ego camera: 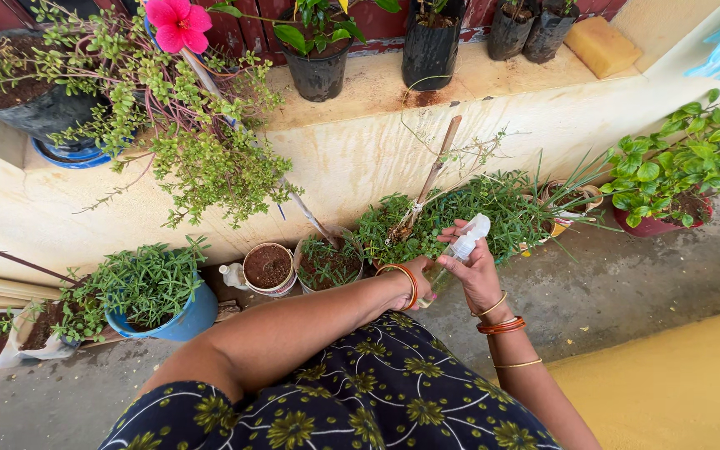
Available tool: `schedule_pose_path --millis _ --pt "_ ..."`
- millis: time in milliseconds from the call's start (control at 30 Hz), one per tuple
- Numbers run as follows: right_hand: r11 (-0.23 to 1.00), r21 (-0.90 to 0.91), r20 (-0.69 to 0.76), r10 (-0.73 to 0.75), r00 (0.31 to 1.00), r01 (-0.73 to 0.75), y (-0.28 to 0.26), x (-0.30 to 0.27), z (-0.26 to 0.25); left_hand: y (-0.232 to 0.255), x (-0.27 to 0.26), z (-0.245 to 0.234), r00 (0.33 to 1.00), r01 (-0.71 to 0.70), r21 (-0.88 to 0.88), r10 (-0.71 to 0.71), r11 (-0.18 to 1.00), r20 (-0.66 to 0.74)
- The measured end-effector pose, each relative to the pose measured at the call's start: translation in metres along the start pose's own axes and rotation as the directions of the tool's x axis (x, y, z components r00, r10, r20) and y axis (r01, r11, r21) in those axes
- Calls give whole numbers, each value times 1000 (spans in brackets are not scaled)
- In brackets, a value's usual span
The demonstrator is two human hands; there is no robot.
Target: The person uses a spray bottle to apply liquid to several potted plants arranged on a ledge and floor, pumping the nozzle by hand to direct the spray over the leaves and stems.
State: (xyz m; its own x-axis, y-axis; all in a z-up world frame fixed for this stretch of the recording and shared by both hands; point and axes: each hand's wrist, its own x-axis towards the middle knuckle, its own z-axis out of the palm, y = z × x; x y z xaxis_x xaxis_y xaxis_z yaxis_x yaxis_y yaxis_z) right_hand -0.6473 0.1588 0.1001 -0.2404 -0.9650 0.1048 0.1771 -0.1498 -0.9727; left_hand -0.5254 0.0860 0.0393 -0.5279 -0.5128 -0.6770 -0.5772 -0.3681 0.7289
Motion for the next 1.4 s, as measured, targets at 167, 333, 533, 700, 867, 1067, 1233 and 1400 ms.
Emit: schedule_pose_path --millis 167,333,533,700,867,1067,1233,1400 --pt "1000 7 74 6 997 -7 -7 0 6 -3 11 -8 1000 14 -19 -14 1000 24" --pt "998 -40 106 57 993 -53 8 -4 0 -8 20 -4 993 61 -115 -48 991 112" --pt "997 -75 125 38 991 -29 -5 -3 8 -13 20 0 975 51 -22 -45 998 216" --pt "998 57 -103 41 994 -35 15 -3 -8 1 2 -2 975 82 20 -85 996 206" --pt "995 101 -401 27 916 15 68 5 -92 11 -20 -13 983 86 89 -99 992 153" --pt "985 86 -458 173 872 -150 83 -2 -147 11 -28 -19 980 76 81 -90 994 177" --pt "993 60 -427 117 896 -101 77 -4 -140 15 -34 -23 980 86 62 -96 994 177" --pt "981 77 -409 196 891 -180 94 -13 -154 15 -37 -25 981 75 64 -85 995 176"
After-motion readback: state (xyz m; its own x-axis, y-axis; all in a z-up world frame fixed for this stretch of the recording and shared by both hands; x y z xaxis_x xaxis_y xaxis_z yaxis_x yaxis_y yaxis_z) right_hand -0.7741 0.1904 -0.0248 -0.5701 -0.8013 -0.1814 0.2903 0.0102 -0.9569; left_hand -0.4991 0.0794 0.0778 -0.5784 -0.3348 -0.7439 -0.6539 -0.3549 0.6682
